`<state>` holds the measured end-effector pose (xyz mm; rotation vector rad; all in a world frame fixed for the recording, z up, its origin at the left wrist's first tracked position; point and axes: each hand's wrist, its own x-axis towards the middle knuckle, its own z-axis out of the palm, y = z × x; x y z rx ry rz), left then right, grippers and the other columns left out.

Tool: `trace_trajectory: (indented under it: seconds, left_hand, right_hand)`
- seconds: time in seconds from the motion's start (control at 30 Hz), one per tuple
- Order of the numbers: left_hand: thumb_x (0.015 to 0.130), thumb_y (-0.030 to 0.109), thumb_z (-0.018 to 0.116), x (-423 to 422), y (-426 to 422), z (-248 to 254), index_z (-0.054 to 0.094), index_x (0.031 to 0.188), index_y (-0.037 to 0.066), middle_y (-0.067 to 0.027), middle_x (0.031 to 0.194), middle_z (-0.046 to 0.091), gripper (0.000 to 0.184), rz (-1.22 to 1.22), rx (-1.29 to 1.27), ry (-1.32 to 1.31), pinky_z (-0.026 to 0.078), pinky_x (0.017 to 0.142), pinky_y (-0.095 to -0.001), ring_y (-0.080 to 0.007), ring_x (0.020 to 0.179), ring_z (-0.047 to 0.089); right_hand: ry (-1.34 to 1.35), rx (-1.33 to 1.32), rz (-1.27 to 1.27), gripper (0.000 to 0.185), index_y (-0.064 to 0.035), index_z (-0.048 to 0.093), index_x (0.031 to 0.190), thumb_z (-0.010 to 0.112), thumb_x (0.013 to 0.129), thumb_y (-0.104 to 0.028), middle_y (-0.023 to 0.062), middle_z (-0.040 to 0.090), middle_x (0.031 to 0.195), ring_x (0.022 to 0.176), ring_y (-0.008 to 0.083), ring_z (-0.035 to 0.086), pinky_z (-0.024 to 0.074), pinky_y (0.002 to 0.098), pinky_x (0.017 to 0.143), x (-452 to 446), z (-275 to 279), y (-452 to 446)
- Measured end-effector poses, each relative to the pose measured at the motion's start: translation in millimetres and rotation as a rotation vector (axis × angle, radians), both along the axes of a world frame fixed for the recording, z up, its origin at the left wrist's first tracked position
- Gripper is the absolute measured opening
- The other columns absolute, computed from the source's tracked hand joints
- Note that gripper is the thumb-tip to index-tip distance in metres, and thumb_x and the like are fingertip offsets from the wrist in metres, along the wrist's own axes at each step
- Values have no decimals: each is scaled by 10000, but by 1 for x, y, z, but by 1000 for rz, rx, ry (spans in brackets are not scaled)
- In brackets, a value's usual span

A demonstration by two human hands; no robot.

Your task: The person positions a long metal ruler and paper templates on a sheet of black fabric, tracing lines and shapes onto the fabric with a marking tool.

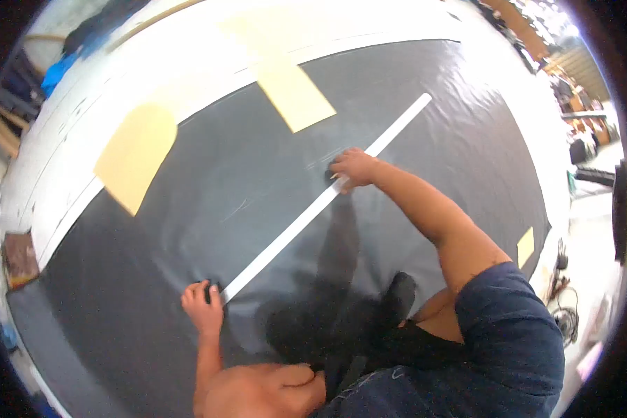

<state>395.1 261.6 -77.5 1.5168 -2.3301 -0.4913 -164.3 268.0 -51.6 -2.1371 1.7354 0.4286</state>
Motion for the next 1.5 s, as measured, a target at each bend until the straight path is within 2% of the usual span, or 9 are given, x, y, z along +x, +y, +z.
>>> trace_trajectory:
  seconds: [0.13,0.2,0.23,0.47,0.77,0.97,1.03,1.17,1.5]
  left_hand:
    - [903,252,659,-21,-59,-4,643,1189,54,-177,1301,543,349,-194,-106,-88,369,1051,-528,-393,1253,468]
    - [908,254,647,-24,-76,-10,608,1249,50,-192,1389,487,399,-286,-69,-94,319,1119,-537,-417,1342,401]
    - [899,249,646,-26,-81,-14,587,1267,47,-196,1399,478,424,-339,-70,-91,312,1125,-547,-423,1353,389]
    - [853,282,636,-22,-92,-26,509,1304,53,-227,1430,435,521,-462,-112,-117,296,1123,-609,-450,1367,364]
    - [845,336,638,-18,-97,-44,491,1308,77,-195,1406,434,550,-478,-160,-128,319,1114,-595,-433,1361,369]
    - [812,311,697,-27,-94,-28,396,1360,103,-182,1448,350,659,-465,-89,-266,273,1142,-575,-419,1404,293]
    - [810,310,699,-26,-94,-26,395,1361,102,-181,1446,352,663,-492,-122,-261,275,1140,-576,-420,1403,295]
    - [821,311,687,-29,-98,-31,391,1368,101,-180,1445,354,656,-528,-181,-237,291,1129,-582,-428,1396,302]
    - [928,444,525,-24,-92,-45,471,1314,51,-216,1398,412,553,-531,-306,-252,336,1085,-571,-438,1347,369]
  right_hand:
    - [15,97,42,480,-155,640,1022,814,716,-481,82,642,1073,1102,322,593,472,462,889,-1,10,-15]
    - [30,349,-75,414,-161,646,982,788,761,-482,102,671,969,991,325,644,502,459,818,-1,12,-14]
    - [-14,310,-55,380,-173,656,1017,742,818,-486,123,686,916,922,339,667,517,469,786,-9,14,-6]
    - [-141,302,-228,427,-126,672,1100,638,911,-508,143,690,1051,1033,369,641,501,492,873,-73,64,49]
    - [234,177,-707,509,-60,629,1049,462,1013,-540,190,668,939,947,366,644,478,512,828,-103,265,66]
    - [463,-33,-864,415,-84,606,1059,539,995,-489,153,694,929,924,318,677,506,471,818,-60,365,79]
    - [533,-125,-808,347,-98,599,1096,628,961,-417,134,711,955,936,298,697,531,434,814,-42,372,105]
    - [524,-146,-1005,361,-120,602,1144,646,938,-413,120,711,943,881,309,695,533,443,782,5,382,142]
    - [482,15,-1584,450,-105,563,1158,558,966,-513,167,696,940,918,384,680,528,507,758,145,308,350]
